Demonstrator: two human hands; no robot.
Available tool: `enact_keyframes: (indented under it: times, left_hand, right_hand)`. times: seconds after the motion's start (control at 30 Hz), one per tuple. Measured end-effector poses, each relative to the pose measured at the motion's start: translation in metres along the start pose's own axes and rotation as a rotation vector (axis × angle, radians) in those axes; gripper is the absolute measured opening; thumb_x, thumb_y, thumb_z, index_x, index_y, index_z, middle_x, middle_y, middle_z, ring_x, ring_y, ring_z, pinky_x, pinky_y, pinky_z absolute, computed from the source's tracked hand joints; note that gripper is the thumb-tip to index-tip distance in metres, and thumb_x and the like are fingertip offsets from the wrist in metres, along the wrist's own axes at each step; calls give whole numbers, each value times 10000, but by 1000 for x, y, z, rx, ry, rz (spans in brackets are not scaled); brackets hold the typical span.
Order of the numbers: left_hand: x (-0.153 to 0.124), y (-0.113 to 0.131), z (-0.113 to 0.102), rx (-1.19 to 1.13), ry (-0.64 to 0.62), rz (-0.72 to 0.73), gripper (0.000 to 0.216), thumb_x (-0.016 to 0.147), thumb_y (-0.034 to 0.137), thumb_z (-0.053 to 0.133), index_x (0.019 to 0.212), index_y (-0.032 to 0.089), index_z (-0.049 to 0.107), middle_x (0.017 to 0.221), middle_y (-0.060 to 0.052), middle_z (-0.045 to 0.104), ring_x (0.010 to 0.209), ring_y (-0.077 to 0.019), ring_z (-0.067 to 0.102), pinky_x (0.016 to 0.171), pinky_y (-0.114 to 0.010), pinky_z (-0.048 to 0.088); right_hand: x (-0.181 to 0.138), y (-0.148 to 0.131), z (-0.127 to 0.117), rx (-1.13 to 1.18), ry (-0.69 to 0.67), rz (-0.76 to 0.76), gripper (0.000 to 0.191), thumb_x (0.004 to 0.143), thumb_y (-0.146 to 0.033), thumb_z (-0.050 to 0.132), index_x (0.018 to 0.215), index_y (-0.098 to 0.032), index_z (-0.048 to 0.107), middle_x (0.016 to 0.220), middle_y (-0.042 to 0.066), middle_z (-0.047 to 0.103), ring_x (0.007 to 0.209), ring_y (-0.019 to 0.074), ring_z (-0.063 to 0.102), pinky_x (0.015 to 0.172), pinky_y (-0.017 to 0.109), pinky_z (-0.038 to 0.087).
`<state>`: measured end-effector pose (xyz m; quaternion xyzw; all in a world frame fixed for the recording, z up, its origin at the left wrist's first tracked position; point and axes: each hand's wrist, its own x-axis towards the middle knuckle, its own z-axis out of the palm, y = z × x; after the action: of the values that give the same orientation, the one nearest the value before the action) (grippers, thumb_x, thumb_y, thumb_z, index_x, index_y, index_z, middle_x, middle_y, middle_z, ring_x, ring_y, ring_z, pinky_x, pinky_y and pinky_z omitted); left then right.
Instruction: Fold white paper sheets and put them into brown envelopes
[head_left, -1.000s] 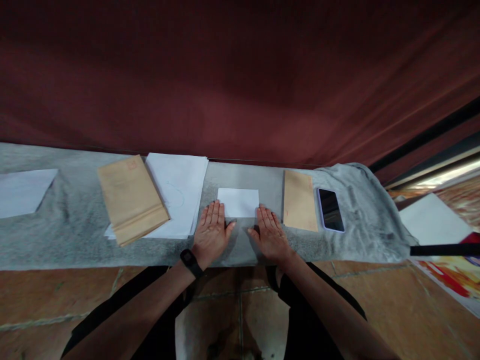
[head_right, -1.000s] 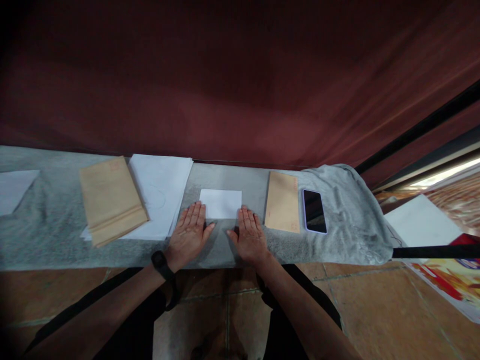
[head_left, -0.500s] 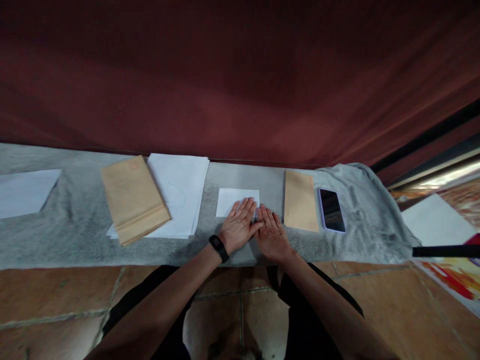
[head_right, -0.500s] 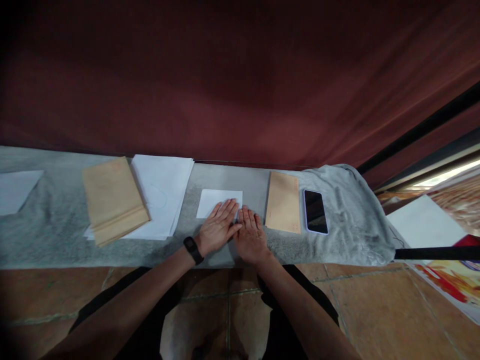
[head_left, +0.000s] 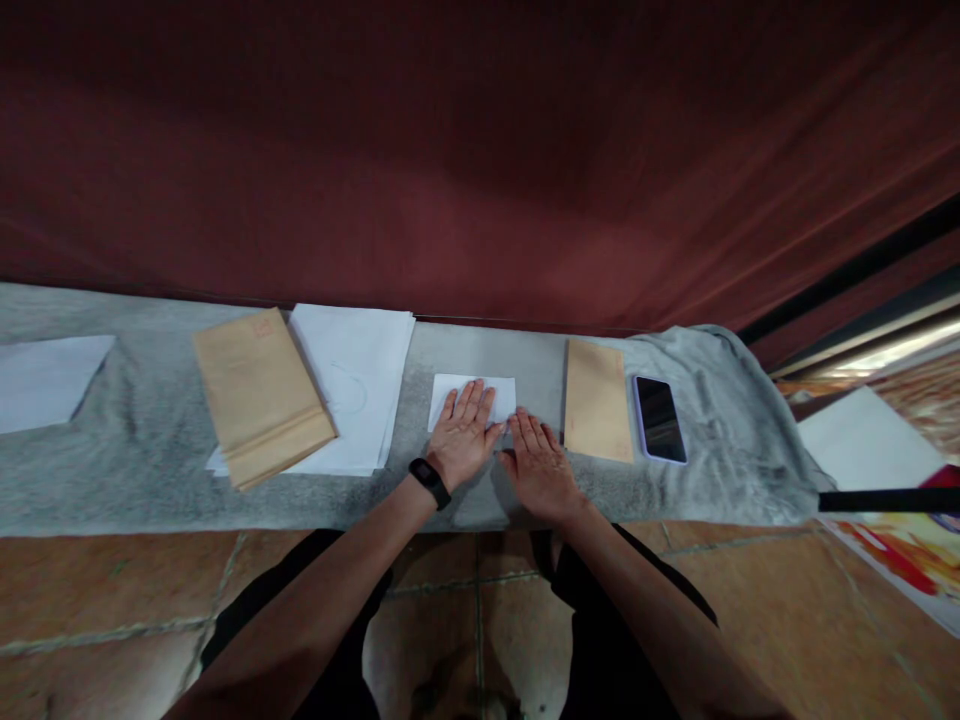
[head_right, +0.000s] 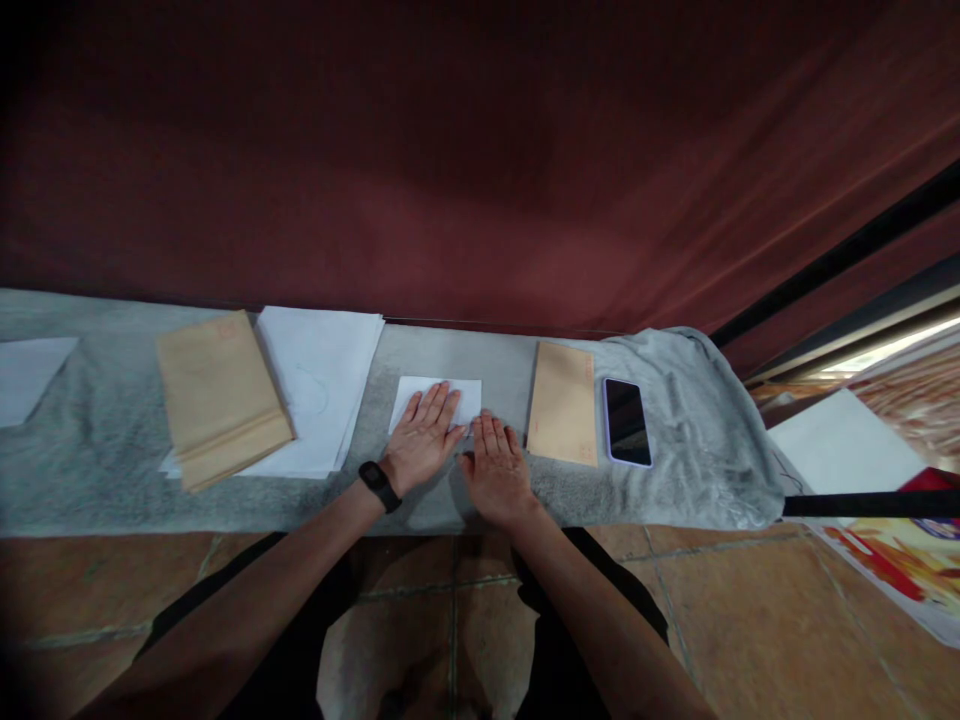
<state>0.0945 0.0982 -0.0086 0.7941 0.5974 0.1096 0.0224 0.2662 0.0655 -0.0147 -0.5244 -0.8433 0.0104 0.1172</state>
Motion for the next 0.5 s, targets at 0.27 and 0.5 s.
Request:
enact_keyframes:
  times: [0.27, 0.5]
  left_hand:
    - [-1, -5, -3, 11, -11, -38, 599, 1045, 412, 288, 1571, 130, 337, 1647, -150, 314, 1547, -280, 236, 1261, -512, 161]
    - [-1, -6, -1, 6, -24, -37, 591, 1043, 390, 288, 1575, 139, 333, 1659, -148, 283, 1555, -281, 205, 1264, -515, 153]
  right_hand:
    - [6, 1, -13, 45, -41, 35, 538, 1062, -375, 350, 1504, -91, 464, 1576, 154, 436, 1432, 305, 452, 1211, 503, 291]
    - [21, -5, -18, 102, -67, 7, 584, 1078, -423, 269, 1508, -75, 455, 1575, 169, 437, 1482, 296, 384, 1230, 497, 291]
